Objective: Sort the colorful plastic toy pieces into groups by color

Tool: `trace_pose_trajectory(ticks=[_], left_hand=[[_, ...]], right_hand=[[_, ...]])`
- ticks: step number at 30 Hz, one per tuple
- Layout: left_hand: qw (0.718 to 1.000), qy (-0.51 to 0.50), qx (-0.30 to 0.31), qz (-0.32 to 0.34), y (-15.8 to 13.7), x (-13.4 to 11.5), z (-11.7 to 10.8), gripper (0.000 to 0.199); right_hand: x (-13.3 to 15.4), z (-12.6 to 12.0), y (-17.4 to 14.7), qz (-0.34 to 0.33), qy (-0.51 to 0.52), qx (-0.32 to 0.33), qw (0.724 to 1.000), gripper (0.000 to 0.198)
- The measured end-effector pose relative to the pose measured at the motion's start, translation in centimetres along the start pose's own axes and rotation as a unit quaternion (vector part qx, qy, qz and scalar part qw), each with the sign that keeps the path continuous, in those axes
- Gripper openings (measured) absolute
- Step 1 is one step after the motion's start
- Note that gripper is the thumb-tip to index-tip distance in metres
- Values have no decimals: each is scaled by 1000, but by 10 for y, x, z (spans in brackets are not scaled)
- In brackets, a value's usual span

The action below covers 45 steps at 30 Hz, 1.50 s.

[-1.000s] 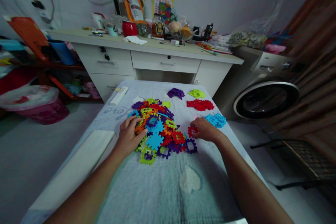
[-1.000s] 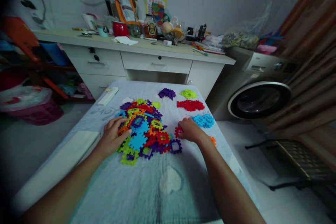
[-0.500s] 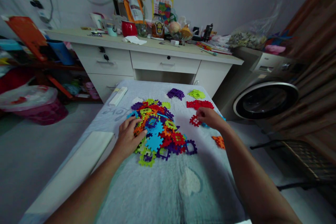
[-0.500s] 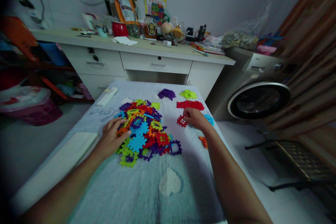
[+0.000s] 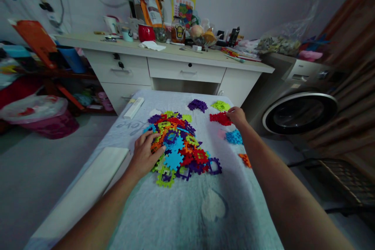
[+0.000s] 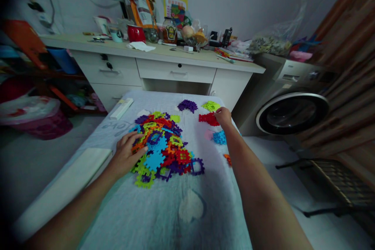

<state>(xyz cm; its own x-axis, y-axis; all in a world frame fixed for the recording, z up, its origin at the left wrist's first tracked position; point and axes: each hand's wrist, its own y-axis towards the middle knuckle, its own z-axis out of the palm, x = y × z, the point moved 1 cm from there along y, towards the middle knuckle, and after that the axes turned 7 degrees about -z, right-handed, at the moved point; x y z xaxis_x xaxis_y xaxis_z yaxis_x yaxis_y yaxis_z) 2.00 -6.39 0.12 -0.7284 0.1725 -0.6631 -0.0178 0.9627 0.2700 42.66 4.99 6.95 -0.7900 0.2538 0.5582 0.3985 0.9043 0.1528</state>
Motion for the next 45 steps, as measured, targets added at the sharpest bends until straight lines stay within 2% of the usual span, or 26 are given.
trace_pose_trajectory(ticks=[7, 11, 14, 17, 21, 23, 26, 28, 33, 41, 45], left_hand=[[1000, -4, -3, -1, 0, 0, 0, 42], [1000, -1, 2, 0, 0, -1, -1, 42], [1000, -1, 6, -3, -1, -2, -2, 43], [1000, -4, 7, -7, -1, -3, -2, 42], [1000, -9, 2, 3, -1, -3, -3, 40], [1000, -7, 2, 5, -1, -2, -3, 40], [1000, -7, -1, 3, -1, -2, -2, 40], [1000, -9, -3, 4, -1, -2, -2, 39], [1000, -8, -2, 3, -1, -3, -3, 40], [1000, -9, 9, 8, -1, -2, -3, 44], [1000, -20, 10, 7, -1, -3, -3, 44]], right_hand=[[3, 2, -8, -44, -150, -32, 987, 21], [10, -8, -21, -67, -151, -41, 985, 23], [18, -14, -41, -113, -111, -31, 987, 19], [26, -14, -70, -199, -43, 39, 978, 13], [35, -9, -119, -305, 40, 227, 924, 11], [39, -7, -141, -328, 65, 298, 894, 22], [44, -5, -163, -360, 60, 334, 869, 52], [46, -1, -170, -373, 33, 331, 866, 61], [46, 5, -173, -366, 20, 314, 876, 52], [35, 18, -164, -306, 20, 227, 924, 47], [28, 26, -161, -302, 34, 183, 935, 52]])
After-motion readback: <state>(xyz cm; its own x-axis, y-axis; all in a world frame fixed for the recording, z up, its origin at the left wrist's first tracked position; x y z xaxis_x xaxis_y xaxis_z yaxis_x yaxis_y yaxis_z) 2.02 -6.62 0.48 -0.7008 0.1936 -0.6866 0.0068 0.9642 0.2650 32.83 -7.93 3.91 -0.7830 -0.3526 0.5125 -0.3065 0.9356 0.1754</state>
